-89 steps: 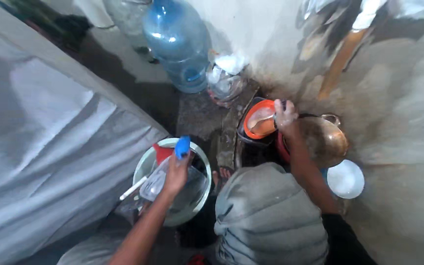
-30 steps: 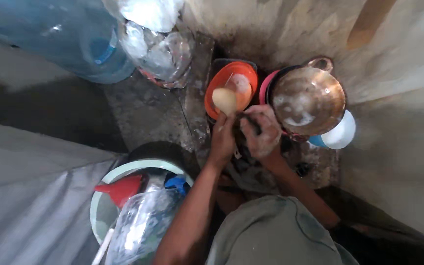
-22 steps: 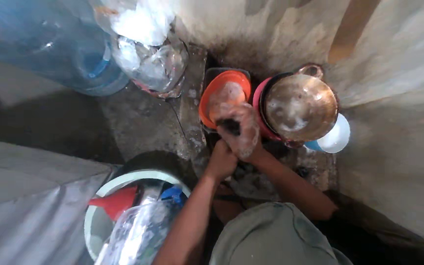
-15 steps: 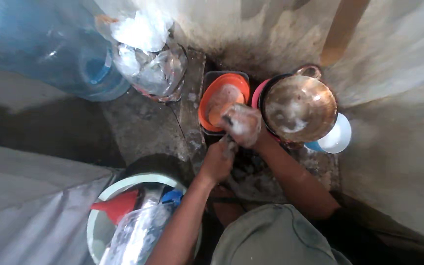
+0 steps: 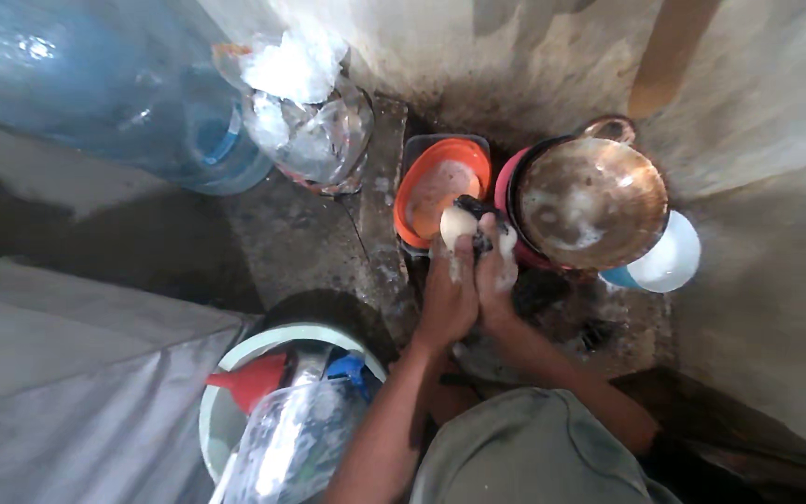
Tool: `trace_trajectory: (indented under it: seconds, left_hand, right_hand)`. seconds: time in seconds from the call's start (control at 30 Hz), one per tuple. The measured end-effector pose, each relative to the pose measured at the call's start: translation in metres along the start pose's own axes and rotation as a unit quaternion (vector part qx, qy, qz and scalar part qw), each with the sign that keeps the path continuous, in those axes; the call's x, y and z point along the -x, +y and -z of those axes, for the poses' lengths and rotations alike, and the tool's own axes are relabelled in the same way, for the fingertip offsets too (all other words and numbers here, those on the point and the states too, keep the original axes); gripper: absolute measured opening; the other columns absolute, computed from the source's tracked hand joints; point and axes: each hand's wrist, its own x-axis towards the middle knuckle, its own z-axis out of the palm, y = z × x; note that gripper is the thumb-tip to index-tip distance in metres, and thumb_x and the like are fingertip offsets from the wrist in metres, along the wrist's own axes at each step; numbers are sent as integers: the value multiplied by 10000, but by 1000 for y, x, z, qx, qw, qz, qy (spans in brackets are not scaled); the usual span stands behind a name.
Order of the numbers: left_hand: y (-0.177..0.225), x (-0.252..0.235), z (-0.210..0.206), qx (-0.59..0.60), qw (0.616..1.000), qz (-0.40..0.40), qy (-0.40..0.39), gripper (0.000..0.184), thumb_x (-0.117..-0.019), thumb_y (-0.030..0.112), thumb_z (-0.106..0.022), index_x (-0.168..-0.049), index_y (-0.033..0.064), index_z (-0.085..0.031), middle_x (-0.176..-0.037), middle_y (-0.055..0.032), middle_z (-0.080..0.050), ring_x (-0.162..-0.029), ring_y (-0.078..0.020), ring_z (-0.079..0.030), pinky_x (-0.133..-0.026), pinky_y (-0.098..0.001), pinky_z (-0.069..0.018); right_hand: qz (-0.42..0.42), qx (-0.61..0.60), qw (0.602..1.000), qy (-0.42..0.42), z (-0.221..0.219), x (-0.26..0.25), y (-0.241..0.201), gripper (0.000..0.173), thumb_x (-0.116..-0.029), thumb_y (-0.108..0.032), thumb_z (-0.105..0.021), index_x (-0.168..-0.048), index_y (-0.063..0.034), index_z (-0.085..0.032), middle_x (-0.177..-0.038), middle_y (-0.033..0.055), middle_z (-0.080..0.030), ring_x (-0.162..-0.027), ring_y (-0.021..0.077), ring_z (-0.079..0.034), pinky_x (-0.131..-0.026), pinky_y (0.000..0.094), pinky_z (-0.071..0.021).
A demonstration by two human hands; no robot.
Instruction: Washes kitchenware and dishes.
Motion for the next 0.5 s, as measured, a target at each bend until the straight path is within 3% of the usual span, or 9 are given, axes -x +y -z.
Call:
trace_trajectory:
  seconds: [0.07, 0.1, 0.13, 0.2, 0.23, 0.3, 0.37, 0.43, 0.5]
  left_hand:
    - [10, 2, 1, 64, 997, 45, 13, 669, -1026, 698, -291, -1509, 253, -422, -1287, -60, -631, -1071, -171, -648, -865, -440, -573]
    - [14, 0, 5, 73, 996, 44, 15, 659, -1033, 683, -306, -1566, 298, -348, -1383, -47, -589, -1139, -175, -624, -913, -460, -555]
    - [16, -4, 9, 69, 997, 26, 16, 644, -1060, 618, -327, -1617, 304, -253, -1483, -48, -520, -1221, -184, -588, -977, -476, -525]
    - [14, -20, 10, 59, 994, -42, 84, 493, -1086, 437, -427, -1491, 157, -442, -1283, -88, -619, -1043, -176, -654, -854, -418, -582]
    - [12, -26, 11, 56, 990, -72, 108, 397, -1087, 368, -464, -1387, 114, -522, -1164, -77, -644, -933, -148, -664, -768, -365, -592]
    - [13, -31, 12, 37, 985, -103, 136, 328, -1089, 320, -481, -1315, 96, -559, -1117, -68, -653, -920, -131, -659, -781, -337, -574]
    - [13, -28, 9, 47, 980, -90, 171, 369, -1092, 356, -484, -1352, 100, -538, -1120, -82, -661, -947, -155, -669, -821, -367, -578]
    - [9, -28, 5, 145, 972, -59, 177, 419, -1082, 335, -509, -1434, 112, -472, -1171, -74, -651, -987, -148, -667, -853, -357, -581]
    - [5, -32, 7, 280, 949, -24, 143, 476, -1088, 260, -461, -1546, 189, -351, -1308, -75, -609, -1083, -166, -652, -907, -372, -571]
  right_hand:
    - [12, 27, 997, -68, 7, 19, 8, 482, -1090, -455, -423, -1418, -116, -524, -1185, 67, -663, -1021, 105, -639, -880, 338, -553]
    - [46, 39, 994, -96, 9, 26, 14, 425, -1093, -283, -446, -1442, -46, -498, -1215, 109, -654, -1053, 106, -635, -920, 319, -544]
    - [86, 40, 990, -102, 7, 30, 21, 381, -1056, -163, -489, -1382, 29, -528, -1143, 116, -666, -1012, 75, -639, -900, 269, -545]
    - [134, 26, 983, -124, 4, 33, 33, 319, -1006, -96, -516, -1281, 50, -585, -1055, 74, -680, -970, 21, -638, -883, 208, -541]
    - [124, 17, 983, -132, 3, 32, 33, 257, -1001, -85, -526, -1219, 20, -612, -989, 42, -675, -914, 10, -640, -836, 200, -551]
    - [108, 43, 985, -130, 2, 28, 27, 232, -1008, -83, -540, -1207, -4, -632, -978, 46, -685, -891, 41, -654, -822, 235, -569]
    - [113, 148, 978, -94, 4, 18, 16, 286, -1043, -182, -562, -1254, -3, -632, -1012, 115, -705, -885, 149, -682, -809, 353, -587]
    - [106, 223, 968, -49, 2, 3, 10, 367, -1048, -347, -580, -1181, -13, -658, -929, 135, -703, -790, 223, -685, -727, 444, -584]
    - [117, 254, 959, -47, 9, -8, 9, 386, -1028, -409, -608, -1109, -41, -690, -866, 114, -705, -711, 218, -692, -658, 444, -603]
